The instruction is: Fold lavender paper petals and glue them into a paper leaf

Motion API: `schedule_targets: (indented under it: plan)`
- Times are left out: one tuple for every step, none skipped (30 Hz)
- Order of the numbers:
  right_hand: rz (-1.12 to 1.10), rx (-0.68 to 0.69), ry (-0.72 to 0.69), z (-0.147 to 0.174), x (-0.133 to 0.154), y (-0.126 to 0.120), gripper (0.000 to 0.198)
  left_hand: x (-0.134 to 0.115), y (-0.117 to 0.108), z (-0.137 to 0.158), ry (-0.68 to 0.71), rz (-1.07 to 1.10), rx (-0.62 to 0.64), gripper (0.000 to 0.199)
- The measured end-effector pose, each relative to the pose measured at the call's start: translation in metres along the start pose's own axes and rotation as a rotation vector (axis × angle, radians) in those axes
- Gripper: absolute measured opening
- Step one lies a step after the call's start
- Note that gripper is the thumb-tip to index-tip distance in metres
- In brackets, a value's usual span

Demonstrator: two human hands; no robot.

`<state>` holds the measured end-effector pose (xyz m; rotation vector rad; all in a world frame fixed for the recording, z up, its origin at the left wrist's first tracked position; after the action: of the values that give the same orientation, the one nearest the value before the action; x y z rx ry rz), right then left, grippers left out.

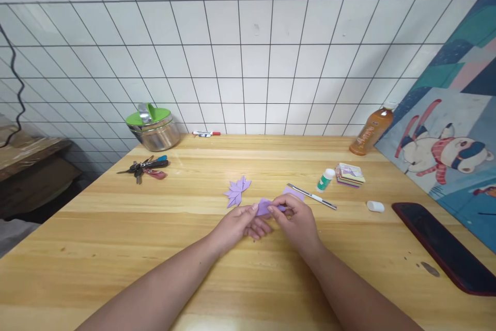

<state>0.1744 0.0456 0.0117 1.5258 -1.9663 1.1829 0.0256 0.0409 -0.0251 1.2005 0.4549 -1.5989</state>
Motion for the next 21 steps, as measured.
schedule_targets:
  plan:
    - [-0.016,-0.012,0.015,0.0,-0.001,0.0,0.009,0.0,-0.001,-0.001,0.001,0.019,-0.01,0.046]
    - [-0.03,-0.023,0.03,0.0,-0.001,0.0,0.009,0.001,-0.002,-0.001,0.006,0.034,-0.022,0.043]
    - [-0.041,-0.029,0.045,0.001,-0.002,0.0,0.012,0.001,-0.002,-0.001,0.015,0.039,-0.036,0.039]
    - [-0.045,-0.028,0.059,0.001,-0.004,0.001,0.018,0.001,-0.002,-0.001,0.025,0.033,-0.053,0.036]
    - [-0.039,-0.022,0.07,0.001,-0.005,0.001,0.024,0.001,-0.002,-0.001,0.036,0.008,-0.075,0.033]
    - [-0.029,-0.002,0.078,0.001,-0.007,0.002,0.027,0.0,-0.002,0.0,0.049,-0.036,-0.103,0.031]
    - [-0.019,0.029,0.083,0.001,-0.009,0.003,0.025,-0.001,-0.003,0.0,0.077,-0.096,-0.147,0.029]
    - [-0.012,0.066,0.086,0.001,-0.011,0.005,0.021,-0.003,-0.003,0.001,0.117,-0.158,-0.187,0.027]
    - [-0.008,0.096,0.094,0.002,-0.013,0.006,0.017,-0.005,-0.003,0.002,0.157,-0.204,-0.223,0.025]
    - [-0.009,0.111,0.104,0.002,-0.015,0.007,0.015,-0.007,-0.004,0.002,0.188,-0.229,-0.245,0.022]
    - [-0.011,0.113,0.115,0.002,-0.017,0.007,0.016,-0.009,-0.004,0.002,0.205,-0.23,-0.25,0.02]
    - [-0.012,0.105,0.124,0.002,-0.018,0.006,0.016,-0.01,-0.005,0.002,0.205,-0.214,-0.246,0.02]
    - [-0.007,0.091,0.129,0.001,-0.019,0.005,0.015,-0.01,-0.005,0.001,0.197,-0.191,-0.234,0.021]
    - [0.0,0.08,0.13,0.001,-0.019,0.005,0.015,-0.011,-0.006,0.001,0.192,-0.171,-0.222,0.023]
    - [0.005,0.072,0.129,0.001,-0.019,0.004,0.015,-0.011,-0.006,0.001,0.194,-0.159,-0.21,0.026]
    - [0.008,0.067,0.127,0.0,-0.018,0.004,0.015,-0.012,-0.006,0.001,0.201,-0.157,-0.201,0.028]
    - [0.009,0.066,0.127,0.0,-0.017,0.004,0.016,-0.012,-0.005,0.001,0.21,-0.167,-0.194,0.029]
    - [0.009,0.067,0.126,0.0,-0.017,0.004,0.016,-0.012,-0.005,0.002,0.217,-0.19,-0.186,0.03]
    - [0.009,0.07,0.124,0.0,-0.016,0.004,0.016,-0.012,-0.004,0.002,0.218,-0.224,-0.18,0.029]
    - [0.01,0.075,0.118,0.0,-0.015,0.004,0.017,-0.011,-0.003,0.002,0.212,-0.264,-0.181,0.027]
    - [0.015,0.079,0.108,0.0,-0.014,0.004,0.018,-0.01,-0.003,0.002,0.206,-0.305,-0.19,0.027]
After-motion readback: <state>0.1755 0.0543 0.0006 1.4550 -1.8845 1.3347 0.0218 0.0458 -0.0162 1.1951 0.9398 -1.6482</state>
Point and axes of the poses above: each hand's wrist, its own z-axis away from the middle knuckle, its own y-axis out of the palm, x = y × z, the point moved 4 cm from there along -z, towards the middle knuckle, and after that the axes turned 13 degrees about -y, right-handed, at the moved point
